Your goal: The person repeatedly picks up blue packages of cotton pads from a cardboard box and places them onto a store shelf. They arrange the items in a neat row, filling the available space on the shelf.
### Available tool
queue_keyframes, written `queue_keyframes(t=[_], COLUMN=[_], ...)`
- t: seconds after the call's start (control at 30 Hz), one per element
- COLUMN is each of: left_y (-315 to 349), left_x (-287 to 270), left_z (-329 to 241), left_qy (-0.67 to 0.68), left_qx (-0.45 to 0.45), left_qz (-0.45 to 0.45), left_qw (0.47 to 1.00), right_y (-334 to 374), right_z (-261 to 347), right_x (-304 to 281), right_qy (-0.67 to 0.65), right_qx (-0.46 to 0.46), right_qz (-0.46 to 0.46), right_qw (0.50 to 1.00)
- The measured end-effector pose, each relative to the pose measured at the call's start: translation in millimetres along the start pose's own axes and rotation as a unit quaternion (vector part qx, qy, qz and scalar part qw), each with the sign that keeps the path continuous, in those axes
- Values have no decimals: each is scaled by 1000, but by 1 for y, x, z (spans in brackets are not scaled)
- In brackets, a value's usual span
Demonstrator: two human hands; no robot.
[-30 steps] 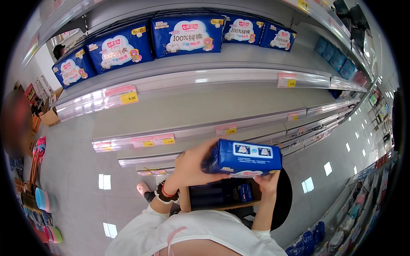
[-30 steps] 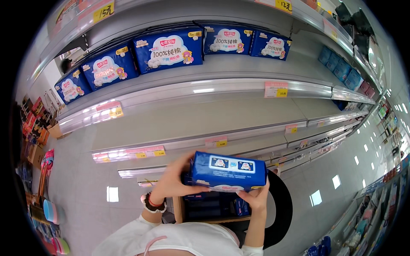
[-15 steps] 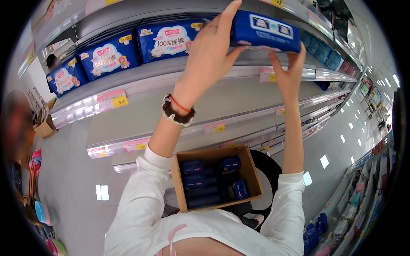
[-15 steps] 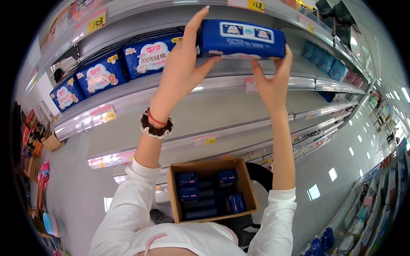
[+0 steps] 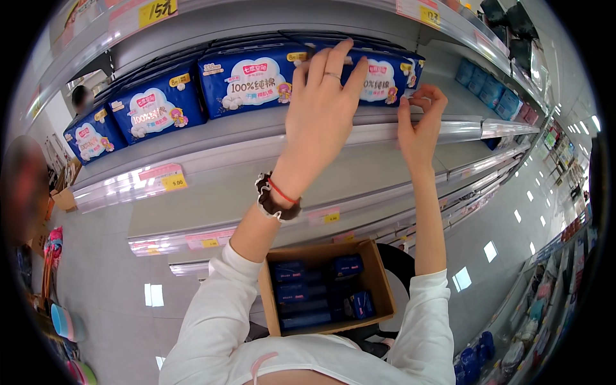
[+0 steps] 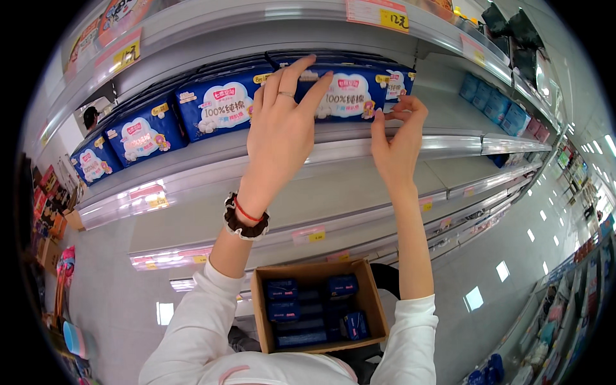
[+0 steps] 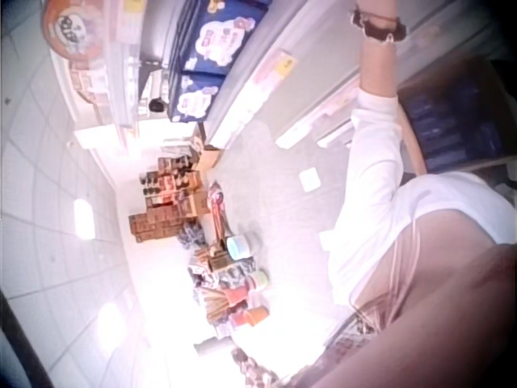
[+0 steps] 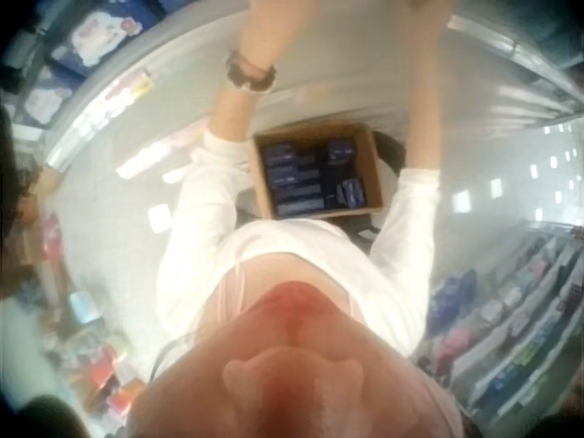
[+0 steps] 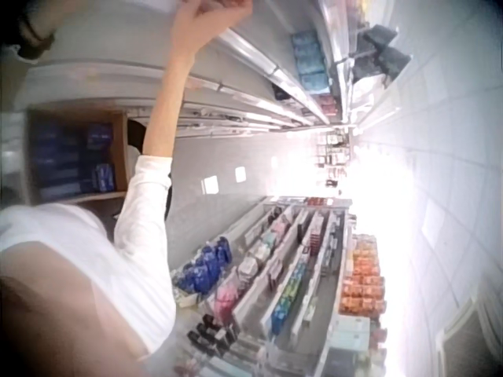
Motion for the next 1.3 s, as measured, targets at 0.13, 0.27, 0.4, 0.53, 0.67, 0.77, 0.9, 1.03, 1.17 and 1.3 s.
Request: queue_keyframes(t=[0.13, 0.27, 0.4, 0.53, 0.67, 0.77, 0.9, 1.03, 1.17, 1.3], left_y=[3, 1, 2, 2, 6, 2, 7, 3, 6, 7], left_x=[5, 1, 4, 4, 0, 4, 6, 6, 6, 6], left_z=[1, -2, -2, -4, 4, -3, 0, -2, 1, 0], left_qy=[7, -3, -22, -19, -38, -14, -38, -44, -47, -49], left_qx=[10, 17, 12, 13, 9, 9, 15, 15, 14, 17], left_qz=[48, 26, 37, 43, 51, 42, 52, 39, 44, 44], left_qw=[999, 1000, 999, 999, 998, 999, 998, 998, 998, 998], right_y=[-3, -3, -6, -8, 5, 39, 59, 57, 77, 60], right_z=[3, 3, 0, 0, 66, 134, 205, 208, 209, 204], right_x=[0, 2, 0, -8, -25, -89, -130, -142, -151, -157], right_qy=[88, 121, 124, 117, 8, -206, -584, -635, -610, -554], right_qx=[-56, -108, -110, -93, -61, -68, -46, 26, 116, 124], right_qz=[64, 78, 136, 172, 120, 67, 86, 197, 144, 265], right_qw=[992, 984, 977, 974, 991, 974, 806, 746, 770, 779])
Point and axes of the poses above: each hand's wrist, its own y-axis away from the middle knuckle, its own x-axis out of the palm, z = x × y, the point moved 4 cm from there along -y, towards the middle knuckle, and after that the axes turned 7 degrees about y, right-handed, at the moved point
